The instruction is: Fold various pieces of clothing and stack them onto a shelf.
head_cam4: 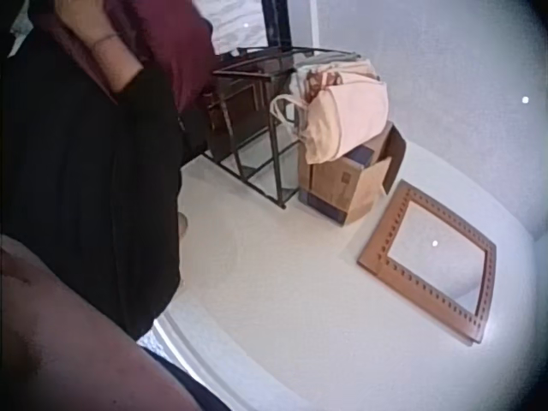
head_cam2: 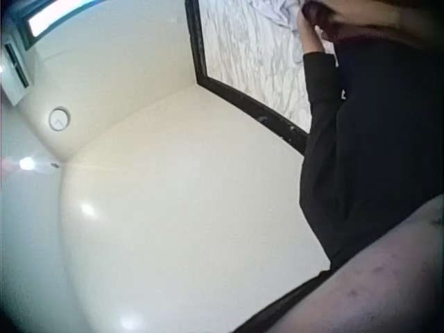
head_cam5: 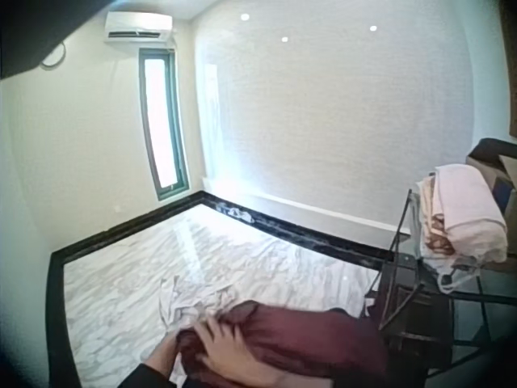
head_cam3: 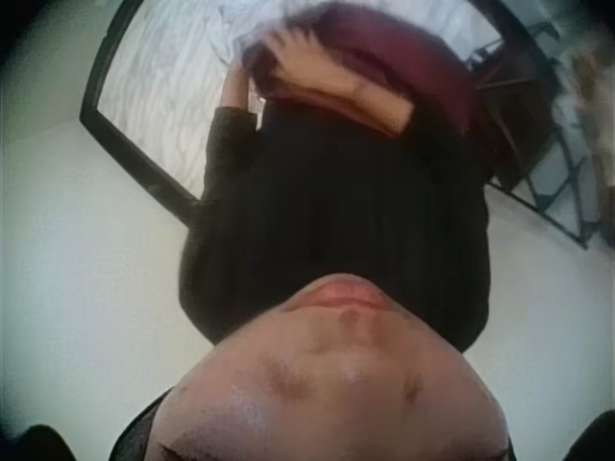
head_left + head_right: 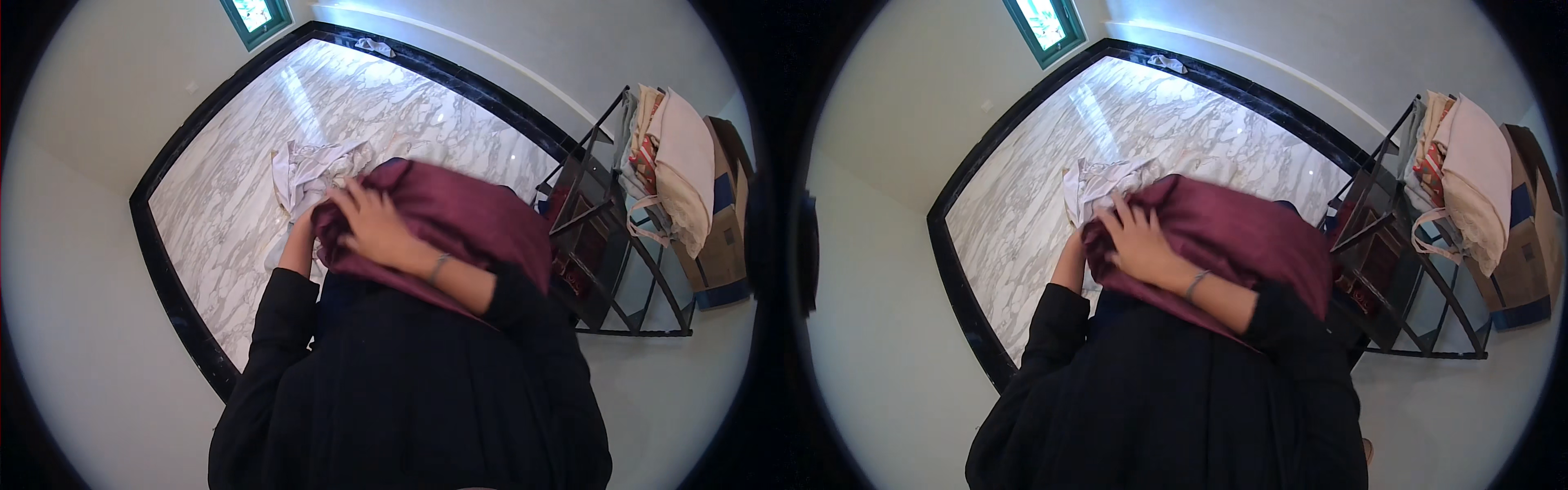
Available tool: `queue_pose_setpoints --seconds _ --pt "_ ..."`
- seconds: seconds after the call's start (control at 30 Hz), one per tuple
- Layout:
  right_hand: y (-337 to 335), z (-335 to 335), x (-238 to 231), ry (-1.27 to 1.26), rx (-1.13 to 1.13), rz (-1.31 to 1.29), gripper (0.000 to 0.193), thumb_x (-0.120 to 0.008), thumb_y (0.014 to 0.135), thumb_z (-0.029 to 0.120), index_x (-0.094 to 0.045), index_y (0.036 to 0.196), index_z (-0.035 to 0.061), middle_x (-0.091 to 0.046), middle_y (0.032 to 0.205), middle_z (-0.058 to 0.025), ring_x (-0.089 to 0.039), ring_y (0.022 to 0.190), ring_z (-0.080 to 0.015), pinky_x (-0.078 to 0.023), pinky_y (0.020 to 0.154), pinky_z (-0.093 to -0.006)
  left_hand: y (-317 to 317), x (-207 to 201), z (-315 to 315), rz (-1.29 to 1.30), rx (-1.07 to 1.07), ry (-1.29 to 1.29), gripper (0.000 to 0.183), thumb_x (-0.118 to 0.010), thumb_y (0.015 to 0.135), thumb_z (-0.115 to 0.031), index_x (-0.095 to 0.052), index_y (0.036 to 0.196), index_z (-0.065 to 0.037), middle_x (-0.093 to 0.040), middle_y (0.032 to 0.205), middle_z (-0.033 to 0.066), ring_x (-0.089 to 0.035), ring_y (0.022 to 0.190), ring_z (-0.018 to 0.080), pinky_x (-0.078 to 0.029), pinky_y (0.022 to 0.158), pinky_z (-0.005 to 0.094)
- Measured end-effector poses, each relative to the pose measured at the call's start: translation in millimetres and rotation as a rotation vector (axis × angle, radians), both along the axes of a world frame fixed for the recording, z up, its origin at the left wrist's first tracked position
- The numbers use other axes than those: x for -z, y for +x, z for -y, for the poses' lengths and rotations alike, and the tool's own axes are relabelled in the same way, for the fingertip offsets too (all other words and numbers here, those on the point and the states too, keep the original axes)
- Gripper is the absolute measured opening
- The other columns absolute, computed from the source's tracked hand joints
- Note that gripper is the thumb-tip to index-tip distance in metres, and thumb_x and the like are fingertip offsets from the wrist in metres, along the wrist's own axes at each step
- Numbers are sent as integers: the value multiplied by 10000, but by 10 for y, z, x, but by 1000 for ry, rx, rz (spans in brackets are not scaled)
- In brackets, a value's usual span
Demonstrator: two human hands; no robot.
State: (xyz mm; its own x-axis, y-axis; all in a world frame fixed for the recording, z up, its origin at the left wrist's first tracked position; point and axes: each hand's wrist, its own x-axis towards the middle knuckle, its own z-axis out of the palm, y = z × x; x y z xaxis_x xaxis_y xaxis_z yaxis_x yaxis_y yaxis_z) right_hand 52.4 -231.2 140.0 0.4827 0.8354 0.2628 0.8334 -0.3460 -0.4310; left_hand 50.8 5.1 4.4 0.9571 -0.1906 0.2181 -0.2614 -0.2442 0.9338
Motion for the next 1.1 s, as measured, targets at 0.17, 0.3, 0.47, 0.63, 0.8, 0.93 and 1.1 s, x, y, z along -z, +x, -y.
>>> queue_pose_setpoints --seconds 0.17,0.3,0.47,0.63,0.8,0.93,1.1 --pt "37 -62 462 -98 -190 -260 920 -705 825 306 -129 1522 135 -228 1503 -236 -255 1401 -387 -274 1084 -584 -2 -770 362 -908 -154 -497 869 -525 853 -679 -436 1355 24 -506 1353 145 -469 1255 213 -369 1054 313" --pt "396 224 70 311 -306 -879 566 -660 885 192 -433 1387 62 -544 1302 -143 -560 1156 -211 -466 951 -325 -5 -547 280 -761 -93 -217 689 -701 825 -456 -503 1319 -18 -573 1276 109 -561 1119 190 -416 992 286" --pt "922 1516 106 210 224 -253 490 -681 857 249 -542 1277 41 -589 1258 -127 -513 1218 -258 -388 1029 -367 39 -752 800 -516 -223 66 543 -753 791 -196 -559 1264 -13 -638 1161 82 -588 1051 178 -445 945 297" --pt "1152 2717 786 58 436 -496 871 -835 693 340 -418 1369 -16 -535 1305 -203 -499 1223 -291 -357 1056 -353 -9 -653 706 -638 -320 -449 424 -706 815 -120 -582 1201 6 -651 1108 80 -632 938 170 -496 861 290" --pt "1275 3003 614 -67 487 -811 689 -834 708 313 -571 1239 -39 -652 1097 -131 -623 945 -186 -480 843 -300 -132 -459 476 -551 -395 -633 368 -658 852 -142 -579 1190 -20 -657 1089 77 -646 941 189 -510 866 318" --pt "1513 2736 133 239 500 -633 264 -723 832 251 -691 889 -5 -614 733 9 -550 724 -78 -456 686 -257 -140 -380 252 -382 -443 -876 369 -607 908 -239 -570 1197 -12 -649 1152 120 -639 1020 242 -496 944 382" --pt "1750 2306 14 244 667 241 423 -691 833 315 -588 1182 99 -622 1076 -138 -553 1020 -323 -461 851 -418 -13 -643 244 -529 -446 -932 441 -615 922 -324 -550 1215 0 -640 1160 124 -632 1040 243 -503 935 377"
